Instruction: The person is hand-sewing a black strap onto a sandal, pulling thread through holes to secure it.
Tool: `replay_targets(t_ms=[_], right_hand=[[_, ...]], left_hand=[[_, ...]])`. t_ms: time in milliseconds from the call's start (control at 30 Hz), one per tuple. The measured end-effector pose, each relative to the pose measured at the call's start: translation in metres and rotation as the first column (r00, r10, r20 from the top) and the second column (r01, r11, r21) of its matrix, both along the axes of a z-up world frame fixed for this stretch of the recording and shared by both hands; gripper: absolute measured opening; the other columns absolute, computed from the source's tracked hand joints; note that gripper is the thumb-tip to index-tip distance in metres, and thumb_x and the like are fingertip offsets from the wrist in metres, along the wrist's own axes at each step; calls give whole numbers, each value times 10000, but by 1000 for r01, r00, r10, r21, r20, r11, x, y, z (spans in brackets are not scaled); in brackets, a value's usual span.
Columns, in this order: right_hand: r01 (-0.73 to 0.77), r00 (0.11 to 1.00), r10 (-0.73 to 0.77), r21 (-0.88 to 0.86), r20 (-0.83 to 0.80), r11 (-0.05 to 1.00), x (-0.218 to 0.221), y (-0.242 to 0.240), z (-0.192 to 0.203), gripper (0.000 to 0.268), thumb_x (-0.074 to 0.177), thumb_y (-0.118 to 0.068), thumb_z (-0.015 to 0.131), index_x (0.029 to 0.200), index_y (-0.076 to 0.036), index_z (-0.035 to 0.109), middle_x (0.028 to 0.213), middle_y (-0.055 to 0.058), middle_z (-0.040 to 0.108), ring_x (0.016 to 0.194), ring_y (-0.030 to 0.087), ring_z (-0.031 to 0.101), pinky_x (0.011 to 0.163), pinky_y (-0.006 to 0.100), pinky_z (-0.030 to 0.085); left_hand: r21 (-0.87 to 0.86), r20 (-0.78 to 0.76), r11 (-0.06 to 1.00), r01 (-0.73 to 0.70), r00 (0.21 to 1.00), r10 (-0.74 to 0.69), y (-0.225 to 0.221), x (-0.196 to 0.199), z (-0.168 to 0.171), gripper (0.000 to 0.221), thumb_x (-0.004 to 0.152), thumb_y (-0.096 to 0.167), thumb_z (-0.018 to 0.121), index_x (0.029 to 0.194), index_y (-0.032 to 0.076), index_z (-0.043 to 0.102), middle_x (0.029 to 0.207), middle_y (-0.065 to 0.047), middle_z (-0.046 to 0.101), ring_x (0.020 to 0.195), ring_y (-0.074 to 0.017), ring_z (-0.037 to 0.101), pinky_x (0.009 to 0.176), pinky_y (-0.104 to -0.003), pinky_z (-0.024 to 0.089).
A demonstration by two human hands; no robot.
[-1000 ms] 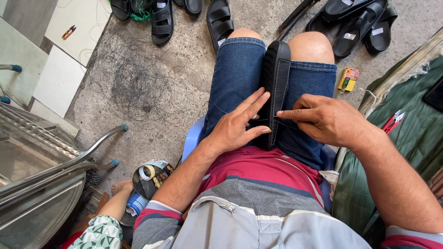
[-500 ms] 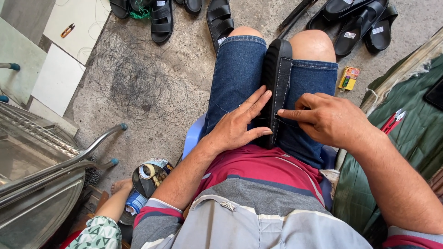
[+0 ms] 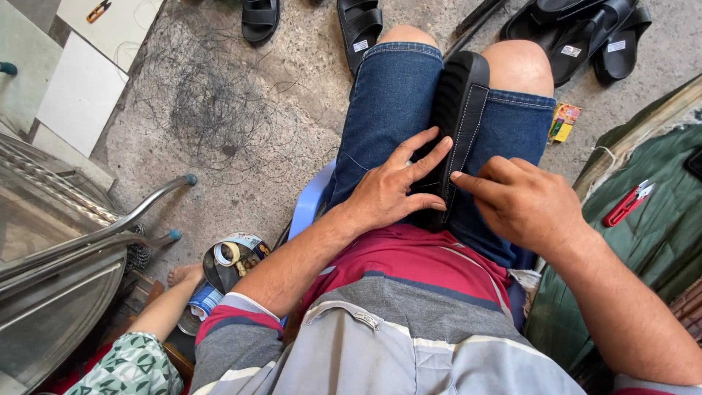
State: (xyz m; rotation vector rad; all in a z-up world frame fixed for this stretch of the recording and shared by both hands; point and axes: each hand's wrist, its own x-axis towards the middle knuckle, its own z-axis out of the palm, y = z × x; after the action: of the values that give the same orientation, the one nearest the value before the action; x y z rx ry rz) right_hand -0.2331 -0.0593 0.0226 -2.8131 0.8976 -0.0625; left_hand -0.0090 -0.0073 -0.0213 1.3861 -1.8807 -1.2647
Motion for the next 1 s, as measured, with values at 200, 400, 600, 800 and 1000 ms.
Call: replay_targets(t_ms=[200, 400, 600, 800, 1000], right_hand=[[-9, 981, -17, 133, 194, 991, 1, -6, -12, 258, 839, -131, 587, 1077, -218, 633, 827, -12, 548, 689, 169, 575, 495, 305, 447], [-24, 976, -2, 116, 219, 993, 7, -13, -19, 157, 857, -159, 594, 1012, -158, 614, 798, 12, 544, 658, 195, 572, 516, 314, 445], [2, 976, -44, 191, 213, 982, 12, -17, -8, 117, 857, -159, 581, 970, -137, 606, 829, 26, 554, 701, 198, 589, 575, 308, 460], [-18, 973, -39, 247, 227, 969, 7, -17, 6, 212, 878, -155, 559, 1088, -138, 589, 997, 24, 578, 814, 176, 604, 671, 301, 487], [33, 982, -60, 151, 181, 988, 4, -7, 0, 379, 880, -192, 572, 1255, -152, 538, 942, 4, 647, 741, 202, 606, 663, 315, 481]], left_hand=[[1, -13, 1000, -6, 1000, 6, -2, 0, -5, 808, 780, 439, 687, 1400, 374, 173, 1513, -46, 217, 1260, -210, 493, 822, -386, 540], [9, 63, 1000, -20, 998, 20, -7, -6, -4, 836, 771, 447, 697, 1400, 378, 151, 1518, -41, 216, 1249, -258, 518, 761, -435, 553], [71, -22, 994, -78, 997, 80, -7, -2, 5, 831, 762, 390, 707, 1403, 341, 180, 1488, -30, 268, 1133, -194, 550, 834, -361, 522], [-4, 1, 990, -141, 990, 141, 4, 17, 12, 240, 852, 249, 609, 1082, 196, 567, 907, -8, 599, 839, -160, 605, 768, -267, 454], [342, -168, 939, 36, 985, 24, -1, 42, 33, 65, 811, 214, 584, 819, 167, 627, 1010, -34, 562, 709, -105, 582, 606, -235, 480]])
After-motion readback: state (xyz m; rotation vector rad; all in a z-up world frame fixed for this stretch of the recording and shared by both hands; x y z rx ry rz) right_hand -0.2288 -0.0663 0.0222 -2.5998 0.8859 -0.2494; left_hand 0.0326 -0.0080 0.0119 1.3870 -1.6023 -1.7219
